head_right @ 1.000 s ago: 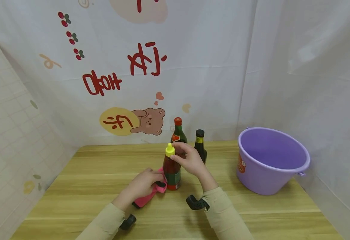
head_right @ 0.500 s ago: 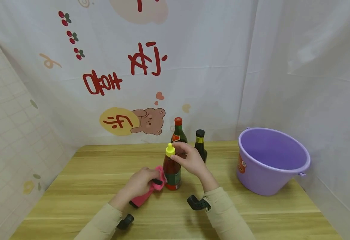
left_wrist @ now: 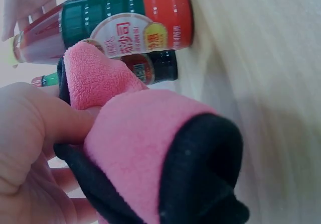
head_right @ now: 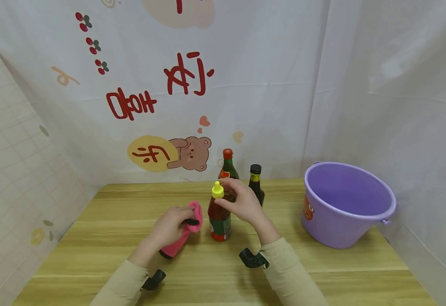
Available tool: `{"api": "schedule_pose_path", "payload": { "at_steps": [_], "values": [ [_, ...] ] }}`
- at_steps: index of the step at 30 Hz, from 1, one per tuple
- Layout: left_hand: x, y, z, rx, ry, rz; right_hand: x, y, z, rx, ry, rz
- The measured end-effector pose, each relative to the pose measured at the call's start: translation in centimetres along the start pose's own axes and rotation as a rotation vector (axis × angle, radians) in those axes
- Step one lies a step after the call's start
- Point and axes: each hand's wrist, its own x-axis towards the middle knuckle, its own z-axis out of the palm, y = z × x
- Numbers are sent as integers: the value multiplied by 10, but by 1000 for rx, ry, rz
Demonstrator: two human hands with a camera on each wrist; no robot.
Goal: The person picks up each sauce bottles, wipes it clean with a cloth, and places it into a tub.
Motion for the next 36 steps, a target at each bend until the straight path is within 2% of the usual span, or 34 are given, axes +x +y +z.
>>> {"api": "schedule_pose_path", "payload": {
  "at_steps": [5, 11, 17, 28, 36],
  "values": [
    [-2, 1, -5, -2, 23, -38, 2, -4, 1, -82, 22, 22],
    [-5, -3, -6, -3, 69, -7, 4, -8, 6, -188, 32, 43],
    [-9, -6, -6, 10, 113, -7, 6, -14, 6, -247, 30, 38],
    [-17, -6, -6, -4, 186, -20, 5, -16, 4, -318, 63, -21],
    [-20, -8, -6, -13, 239, -2, -1, -15, -2, -288, 83, -56]
  ]
}}
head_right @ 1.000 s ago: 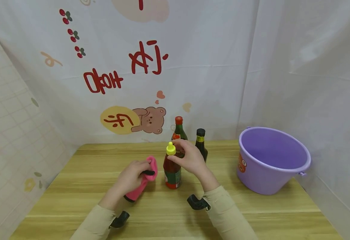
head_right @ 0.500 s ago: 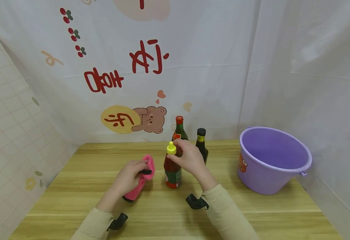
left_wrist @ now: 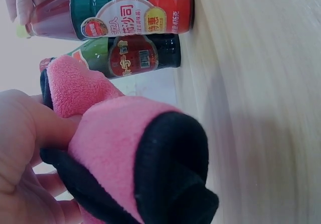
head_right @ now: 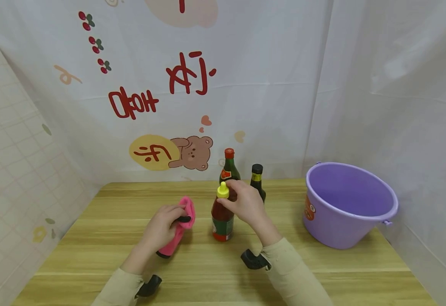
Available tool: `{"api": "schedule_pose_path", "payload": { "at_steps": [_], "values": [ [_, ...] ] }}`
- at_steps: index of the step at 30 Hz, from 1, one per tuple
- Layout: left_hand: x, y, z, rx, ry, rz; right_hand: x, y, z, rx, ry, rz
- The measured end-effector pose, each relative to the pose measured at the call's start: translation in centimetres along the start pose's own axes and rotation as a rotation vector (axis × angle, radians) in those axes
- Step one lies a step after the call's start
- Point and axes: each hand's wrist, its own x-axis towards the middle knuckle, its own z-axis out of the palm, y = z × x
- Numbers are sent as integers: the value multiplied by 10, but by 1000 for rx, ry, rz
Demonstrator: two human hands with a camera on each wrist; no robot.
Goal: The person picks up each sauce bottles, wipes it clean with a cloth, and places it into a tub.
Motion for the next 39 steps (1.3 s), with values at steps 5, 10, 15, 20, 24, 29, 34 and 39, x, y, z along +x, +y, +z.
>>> {"api": "schedule_pose_path", "payload": {
  "at_steps": [5, 10, 15, 20, 24, 29, 34, 39],
  "values": [
    [-1, -1, -1, -4, 13, -3, -4, 3, -9, -27, 14, -1],
    [-1, -4, -2, 7, 7, -31, -3, 1, -30, -31, 22, 8],
    [1, -6, -2, 17, 3, -46, 4, -1, -67, -32, 41, 24],
    [0, -8, -2, 16, -7, -48, 12, -1, -107, -65, 99, 30],
    [-1, -9, -1, 26, -24, -34, 18, -7, -141, -114, 139, 66],
    [-2, -11, -1, 41, -35, -1, 21, -8, -184, -166, 196, 180],
    [-3, -13, -2, 55, -41, 8, 23, -3, -222, -148, 254, 235],
    [-4, -15, -4, 63, -44, 15, 20, 5, -254, -162, 293, 281]
  ]
}}
